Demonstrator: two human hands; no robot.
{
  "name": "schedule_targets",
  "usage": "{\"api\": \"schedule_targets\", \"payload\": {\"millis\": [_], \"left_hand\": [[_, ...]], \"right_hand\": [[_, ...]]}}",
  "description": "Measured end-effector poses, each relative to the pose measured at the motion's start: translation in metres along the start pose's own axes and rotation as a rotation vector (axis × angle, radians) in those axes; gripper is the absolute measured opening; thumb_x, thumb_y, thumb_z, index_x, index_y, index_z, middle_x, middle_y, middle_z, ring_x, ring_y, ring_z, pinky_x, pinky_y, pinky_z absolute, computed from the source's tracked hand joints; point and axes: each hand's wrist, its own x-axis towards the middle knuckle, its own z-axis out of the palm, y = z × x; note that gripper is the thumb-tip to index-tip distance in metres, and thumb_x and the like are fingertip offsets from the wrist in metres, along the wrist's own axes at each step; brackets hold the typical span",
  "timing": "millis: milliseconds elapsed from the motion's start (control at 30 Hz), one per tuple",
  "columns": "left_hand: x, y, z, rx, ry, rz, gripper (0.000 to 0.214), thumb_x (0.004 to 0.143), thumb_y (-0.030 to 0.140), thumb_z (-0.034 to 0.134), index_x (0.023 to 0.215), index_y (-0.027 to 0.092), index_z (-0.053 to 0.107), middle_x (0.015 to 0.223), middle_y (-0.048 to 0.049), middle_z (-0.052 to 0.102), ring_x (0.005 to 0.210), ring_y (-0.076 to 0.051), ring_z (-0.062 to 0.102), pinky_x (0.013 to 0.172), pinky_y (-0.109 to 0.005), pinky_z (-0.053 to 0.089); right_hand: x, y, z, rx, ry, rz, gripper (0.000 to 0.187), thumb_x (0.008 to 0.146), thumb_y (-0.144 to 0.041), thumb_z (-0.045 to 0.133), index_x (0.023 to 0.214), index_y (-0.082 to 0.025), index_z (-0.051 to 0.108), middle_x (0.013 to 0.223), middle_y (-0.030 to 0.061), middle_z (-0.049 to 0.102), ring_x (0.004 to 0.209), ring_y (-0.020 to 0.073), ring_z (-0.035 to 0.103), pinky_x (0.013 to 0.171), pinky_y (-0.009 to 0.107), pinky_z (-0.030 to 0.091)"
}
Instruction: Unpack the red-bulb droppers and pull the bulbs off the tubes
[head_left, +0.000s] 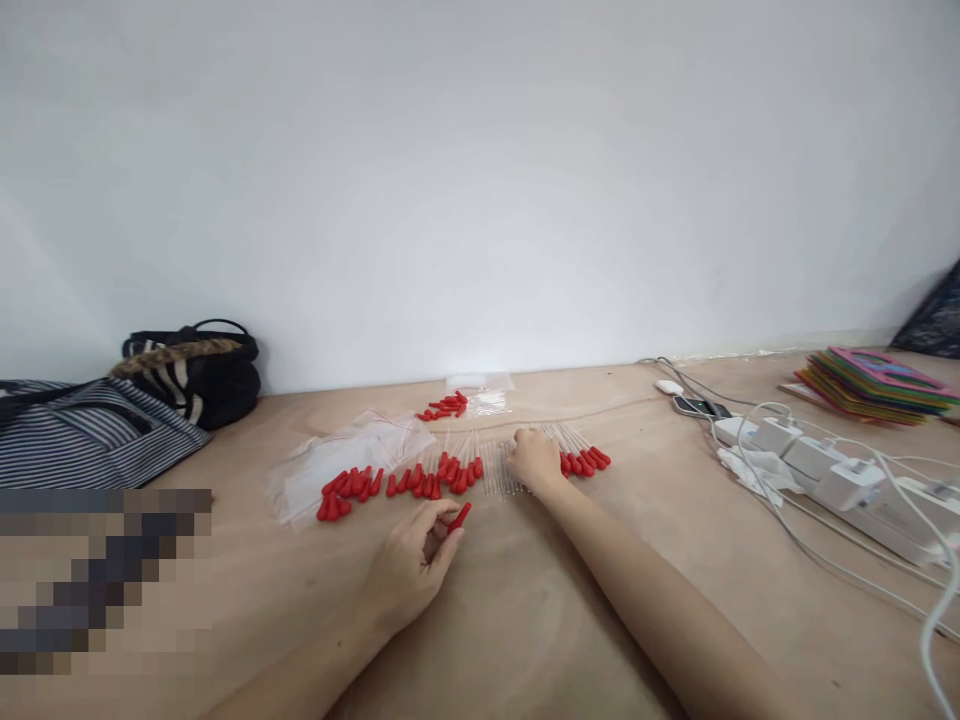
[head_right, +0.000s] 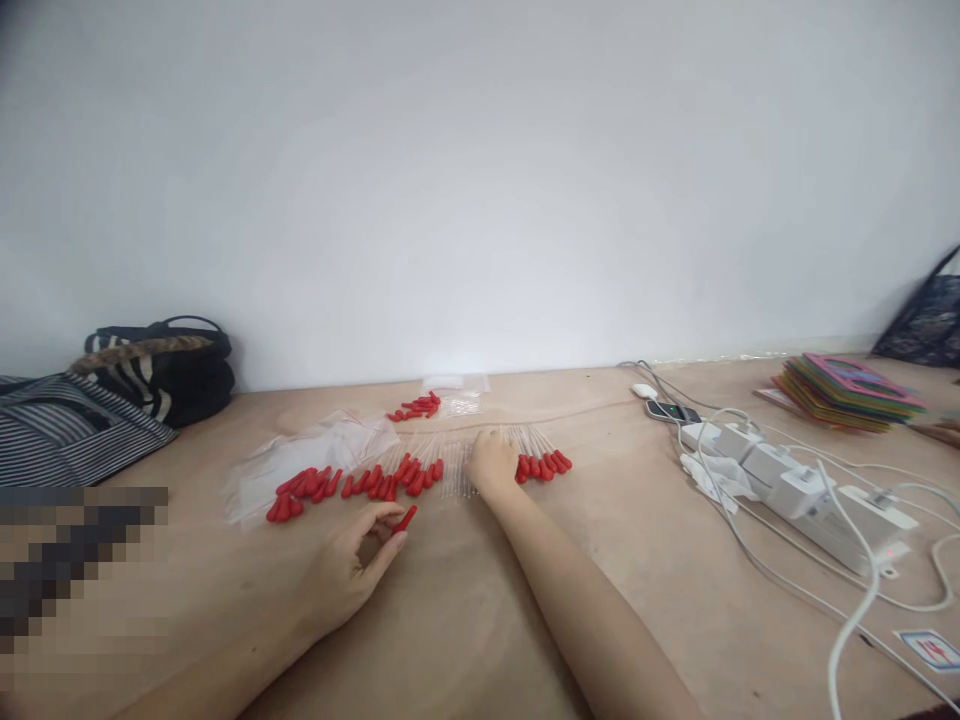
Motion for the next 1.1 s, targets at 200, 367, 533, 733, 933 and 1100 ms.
{"api": "schedule_targets", "payload": {"millis": [200, 367, 533, 733, 933, 1100], "left_hand": [[0.007, -0.022, -0.037, 0.221, 0.191, -0.031, 0.013, 0.076, 0.031, 0.047, 0.079, 0.019, 0.053, 0.069, 0.0003, 0.061, 0.064, -0.015, 0.059, 0.064, -0.028, 0.046], [0.012, -0.084, -0.1, 0.414, 0.168, -0.582, 0.024, 0.077, 0.034, 0.042, 0.086, 0.015, 0.052, 0.072, 0.0018, 0.061, 0.068, -0.014, 0.06, 0.06, -0.02, 0.041], [0.012, -0.102, -0.122, 0.494, -0.143, -0.842, 0.026, 0.075, 0.032, 0.049, 0.092, 0.013, 0.057, 0.082, -0.0063, 0.066, 0.074, -0.02, 0.06, 0.059, -0.023, 0.039], [0.014, -0.096, -0.12, 0.466, -0.248, -0.802, 0.031, 0.082, 0.037, 0.042, 0.085, 0.015, 0.064, 0.081, -0.0054, 0.065, 0.083, -0.023, 0.058, 0.064, -0.023, 0.037], [0.013, -0.081, -0.099, 0.68, 0.224, -0.508, 0.025, 0.077, 0.041, 0.05, 0.074, 0.019, 0.06, 0.074, -0.0006, 0.054, 0.063, -0.016, 0.051, 0.054, -0.022, 0.035], [0.009, -0.041, -0.04, 0.339, 0.272, -0.023, 0.025, 0.082, 0.036, 0.047, 0.067, 0.017, 0.054, 0.072, -0.0018, 0.055, 0.069, -0.015, 0.054, 0.067, -0.025, 0.042]], "right_hand": [[-0.016, 0.022, -0.019, -0.009, 0.053, -0.07, 0.021, 0.079, -0.022, 0.044, 0.09, -0.016, 0.06, 0.091, 0.0101, 0.062, 0.08, 0.02, 0.056, 0.068, 0.03, 0.029], [-0.037, 0.063, -0.027, 0.002, 0.236, -0.203, 0.023, 0.082, -0.023, 0.041, 0.083, -0.019, 0.064, 0.082, 0.0051, 0.061, 0.073, 0.0147, 0.053, 0.069, 0.029, 0.024], [-0.04, 0.081, -0.027, 0.069, 0.239, -0.156, 0.023, 0.081, -0.025, 0.043, 0.077, -0.021, 0.065, 0.074, 0.0016, 0.059, 0.066, 0.0113, 0.05, 0.066, 0.028, 0.02], [-0.041, 0.077, -0.033, 0.055, 0.117, -0.244, 0.018, 0.078, -0.033, 0.05, 0.076, -0.023, 0.065, 0.074, 0.0023, 0.059, 0.076, 0.0154, 0.048, 0.066, 0.029, 0.017], [-0.043, 0.078, -0.035, -0.042, 0.045, -0.331, 0.017, 0.07, -0.037, 0.06, 0.078, -0.023, 0.064, 0.077, 0.0024, 0.059, 0.081, 0.0171, 0.046, 0.066, 0.029, 0.017], [-0.039, 0.082, -0.03, -0.099, 0.068, -0.411, 0.011, 0.075, -0.031, 0.058, 0.076, -0.024, 0.066, 0.079, 0.0033, 0.06, 0.08, 0.0164, 0.046, 0.067, 0.03, 0.018]]}}
